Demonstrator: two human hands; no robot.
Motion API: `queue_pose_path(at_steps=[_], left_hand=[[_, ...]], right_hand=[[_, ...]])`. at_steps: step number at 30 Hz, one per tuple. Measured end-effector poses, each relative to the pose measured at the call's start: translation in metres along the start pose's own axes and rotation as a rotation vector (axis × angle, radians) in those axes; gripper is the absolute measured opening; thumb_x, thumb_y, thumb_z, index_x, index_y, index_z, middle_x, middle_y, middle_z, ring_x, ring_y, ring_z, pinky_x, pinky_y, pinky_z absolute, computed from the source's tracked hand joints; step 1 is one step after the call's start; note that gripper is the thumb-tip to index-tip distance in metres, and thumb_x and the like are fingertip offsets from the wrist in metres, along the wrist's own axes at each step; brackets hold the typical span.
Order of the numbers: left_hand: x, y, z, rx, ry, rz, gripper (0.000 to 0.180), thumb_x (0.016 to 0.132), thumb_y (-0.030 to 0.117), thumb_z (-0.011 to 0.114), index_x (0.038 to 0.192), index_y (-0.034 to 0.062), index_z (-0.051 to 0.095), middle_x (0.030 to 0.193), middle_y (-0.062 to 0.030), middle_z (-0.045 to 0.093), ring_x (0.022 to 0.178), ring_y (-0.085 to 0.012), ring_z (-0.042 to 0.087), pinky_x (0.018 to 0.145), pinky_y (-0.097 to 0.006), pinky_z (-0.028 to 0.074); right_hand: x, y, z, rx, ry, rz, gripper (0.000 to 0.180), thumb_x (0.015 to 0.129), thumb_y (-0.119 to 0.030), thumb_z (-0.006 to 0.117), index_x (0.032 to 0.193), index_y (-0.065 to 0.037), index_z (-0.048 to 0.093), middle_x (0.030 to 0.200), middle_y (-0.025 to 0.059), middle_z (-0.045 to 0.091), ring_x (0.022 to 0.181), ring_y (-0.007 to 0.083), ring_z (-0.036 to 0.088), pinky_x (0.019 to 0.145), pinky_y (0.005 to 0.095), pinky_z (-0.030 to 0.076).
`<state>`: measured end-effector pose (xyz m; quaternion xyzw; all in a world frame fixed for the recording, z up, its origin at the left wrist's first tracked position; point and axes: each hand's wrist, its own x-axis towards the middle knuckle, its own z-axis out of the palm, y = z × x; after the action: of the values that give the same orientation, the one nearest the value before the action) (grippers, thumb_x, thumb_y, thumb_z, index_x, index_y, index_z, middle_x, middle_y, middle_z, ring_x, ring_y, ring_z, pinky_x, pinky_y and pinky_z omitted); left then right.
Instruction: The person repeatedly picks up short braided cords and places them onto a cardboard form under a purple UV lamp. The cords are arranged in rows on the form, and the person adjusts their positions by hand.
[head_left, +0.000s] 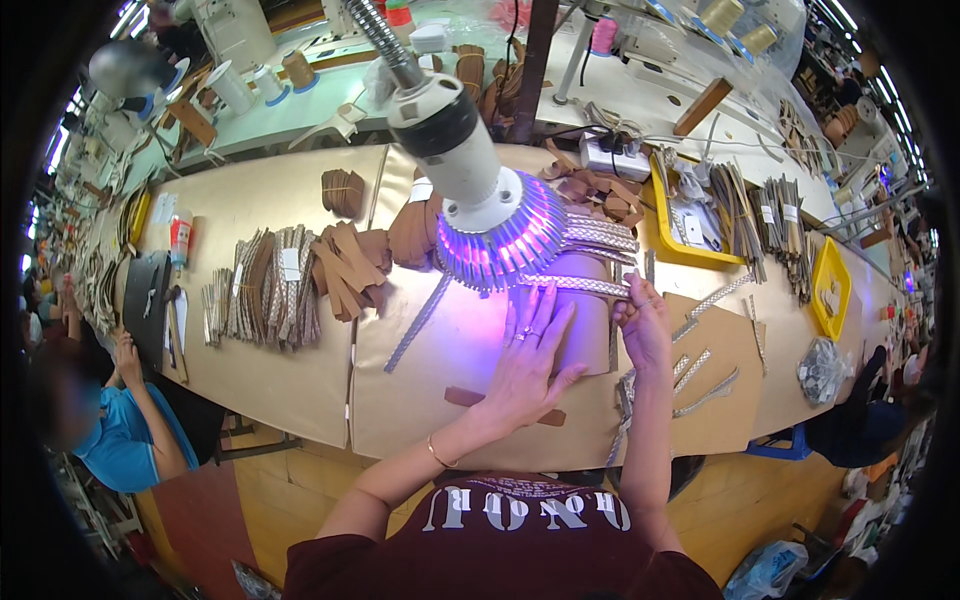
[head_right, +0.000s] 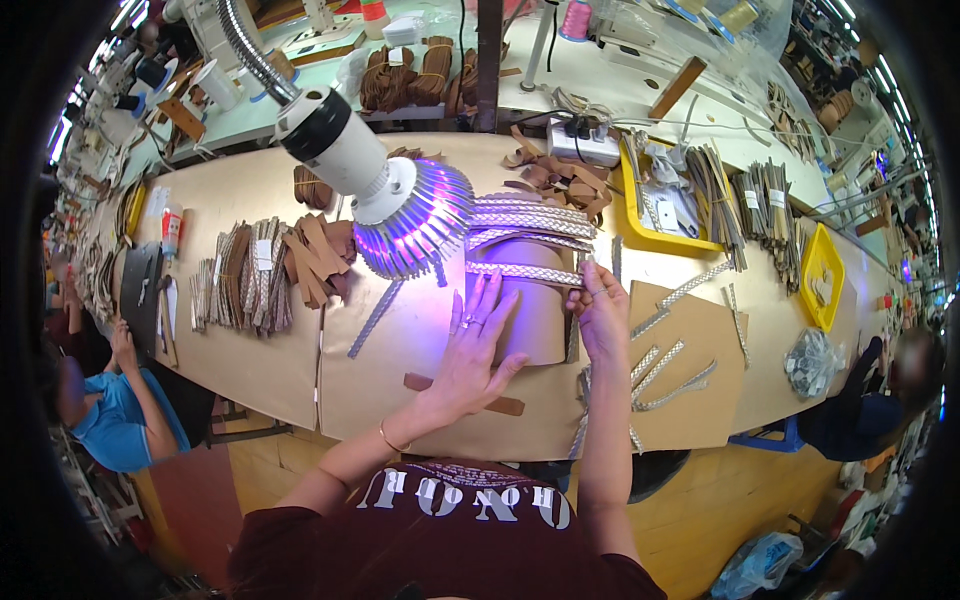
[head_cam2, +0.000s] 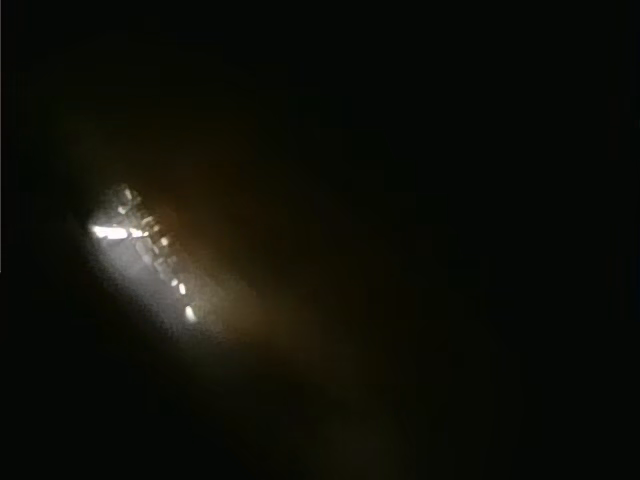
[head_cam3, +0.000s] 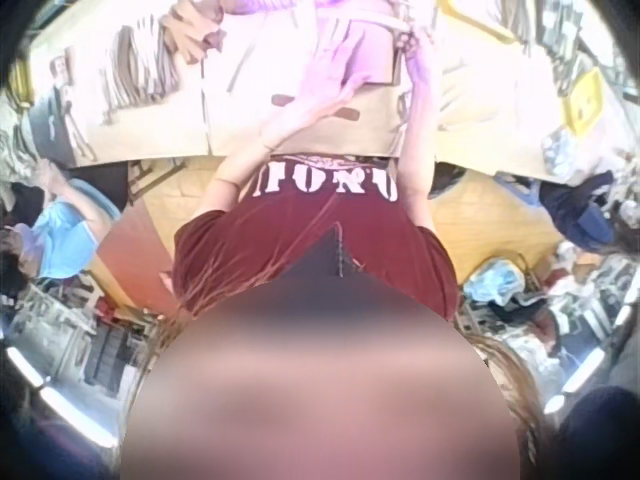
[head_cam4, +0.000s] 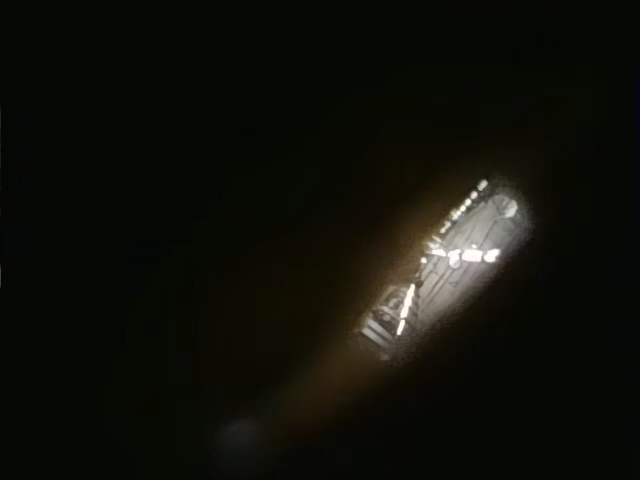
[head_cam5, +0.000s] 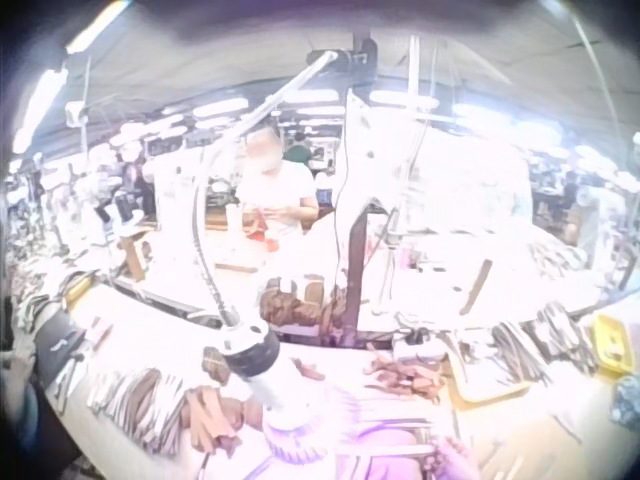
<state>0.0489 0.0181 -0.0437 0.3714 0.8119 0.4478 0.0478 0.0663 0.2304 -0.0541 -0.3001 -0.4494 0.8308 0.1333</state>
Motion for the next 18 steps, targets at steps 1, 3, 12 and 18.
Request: queue_pose_path(at_steps=[1,3,12,18], left_hand=[[-0.001,0.000,0.000,0.010,0.003,-0.003,0.073,0.095,0.043,0.055,0.152,0.0073,0.027,0.160,-0.0233,0.013,0.148,-0.0427,0.010,0.117,-0.059,0.005],[-0.002,-0.001,-0.002,0.033,0.026,0.015,0.073,0.095,0.044,0.054,0.152,0.0074,0.027,0.160,-0.0231,0.014,0.148,-0.0423,0.011,0.117,-0.059,0.005],[-0.010,-0.025,-0.012,-0.149,0.312,-0.185,0.050,0.095,0.035,0.060,0.131,0.0009,0.052,0.131,-0.0185,0.051,0.119,-0.0305,0.051,0.103,-0.046,0.036],[0.030,-0.040,-0.023,-1.046,0.246,-0.611,0.027,0.099,0.030,0.059,0.099,0.0045,0.067,0.084,0.0016,0.061,0.073,-0.0050,0.052,0.066,-0.021,0.040]], right_hand=[[-0.001,0.000,0.000,0.002,0.027,-0.018,0.022,0.098,-0.023,0.060,0.107,-0.003,0.059,0.083,0.0032,0.063,0.062,0.0099,0.059,0.056,0.0218,0.051],[-0.006,0.000,-0.003,0.004,0.099,-0.057,0.025,0.099,-0.026,0.059,0.109,-0.003,0.058,0.083,0.0035,0.062,0.064,0.0102,0.059,0.057,0.0220,0.051],[-0.046,-0.020,-0.044,-0.450,0.306,-0.247,0.031,0.098,-0.028,0.061,0.118,-0.004,0.060,0.097,0.0044,0.061,0.073,0.0042,0.054,0.062,0.0184,0.046],[-0.026,-0.015,-0.002,-0.229,0.027,-0.082,0.030,0.095,-0.024,0.066,0.113,-0.001,0.062,0.089,0.0018,0.061,0.072,0.0071,0.055,0.063,0.0213,0.047]])
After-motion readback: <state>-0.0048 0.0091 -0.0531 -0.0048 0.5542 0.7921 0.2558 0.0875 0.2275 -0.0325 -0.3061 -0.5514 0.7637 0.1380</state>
